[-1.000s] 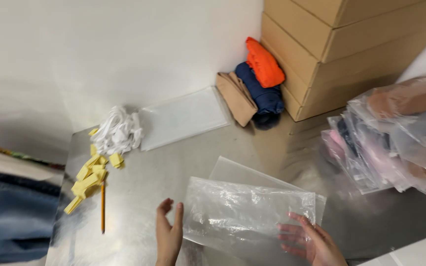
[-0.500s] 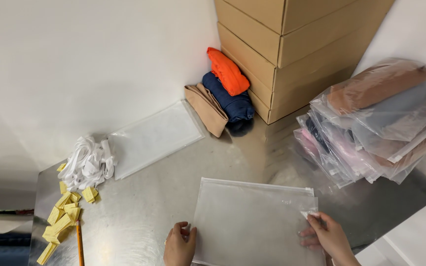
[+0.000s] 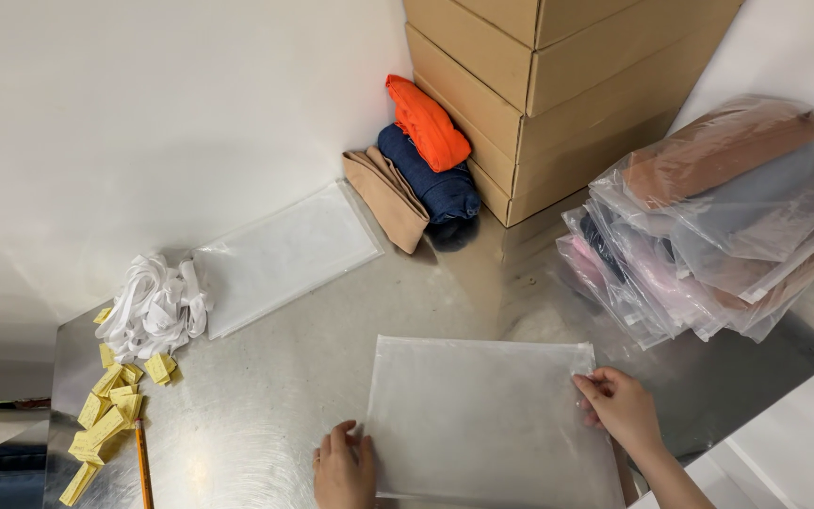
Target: Packing folded garments into clear plastic bags at a packing station
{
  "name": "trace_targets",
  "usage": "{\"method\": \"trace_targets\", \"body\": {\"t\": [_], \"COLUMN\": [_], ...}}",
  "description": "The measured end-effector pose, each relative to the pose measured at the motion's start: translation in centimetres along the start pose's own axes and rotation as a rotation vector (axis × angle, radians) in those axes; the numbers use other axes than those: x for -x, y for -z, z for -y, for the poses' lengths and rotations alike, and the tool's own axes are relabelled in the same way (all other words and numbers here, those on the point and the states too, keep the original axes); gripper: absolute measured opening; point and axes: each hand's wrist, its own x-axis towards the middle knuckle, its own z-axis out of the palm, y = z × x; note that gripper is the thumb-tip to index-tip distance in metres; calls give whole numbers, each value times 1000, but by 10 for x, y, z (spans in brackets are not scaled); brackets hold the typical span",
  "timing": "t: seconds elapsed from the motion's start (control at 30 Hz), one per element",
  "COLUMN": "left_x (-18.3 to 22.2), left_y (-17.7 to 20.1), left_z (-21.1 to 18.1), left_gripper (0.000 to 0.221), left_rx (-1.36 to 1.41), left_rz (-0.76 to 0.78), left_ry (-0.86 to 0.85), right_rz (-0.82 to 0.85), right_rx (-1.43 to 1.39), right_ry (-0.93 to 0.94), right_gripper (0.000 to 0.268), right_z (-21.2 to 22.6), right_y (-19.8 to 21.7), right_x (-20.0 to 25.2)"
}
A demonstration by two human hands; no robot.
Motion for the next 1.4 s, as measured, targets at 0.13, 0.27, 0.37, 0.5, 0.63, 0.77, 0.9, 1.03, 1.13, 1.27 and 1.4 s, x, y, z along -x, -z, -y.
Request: {"method": "trace_targets", "body": {"t": [0.13, 0.27, 0.37, 0.5, 0.63, 0.77, 0.9, 1.03, 1.13, 1.27, 1.4], "left_x": [37, 91, 103, 103, 102, 93, 73, 58, 38, -3, -27], "left_y": [-40, -35, -32, -35, -33, -24, -11, -8, 0, 12, 33], "left_z": [-26, -73, -85, -83, -83, -67, -35, -13, -28, -58, -73], "left_gripper": [50, 84, 85, 86, 88, 80, 75, 72, 53, 61, 35], "left_rx": [-167, -289, -273, -333, -451, -429, -579, -246, -85, 76, 168], "left_rz": [-367, -279, -295, -334, -403, -407, -507, -166, -178, 213, 422], "left_ry": [-445, -960, -1030, -1021, -1026, -950, -706, -470, -359, 85, 195], "right_rz": [-14, -119, -401, -268, -118, -353, -394, -366, -395, -181, -39], "right_rx": [5, 246, 532, 468, 762, 914, 925, 737, 473, 306, 219], "right_ry": [-11, 96, 444, 1114, 1390, 1256, 883, 1006, 825, 202, 109], "right_gripper": [25, 41, 72, 60, 65, 67, 77, 82, 71, 65, 31], "right_z": [5, -14, -33, -48, -75, -103, -135, -140, -123, -99, -86], "right_y": [0, -6, -22, -81, -113, -90, -42, -22, -19, -15, -4], "right_x": [6, -5, -3, 47, 85, 67, 36, 14, -6, -39, -40]}}
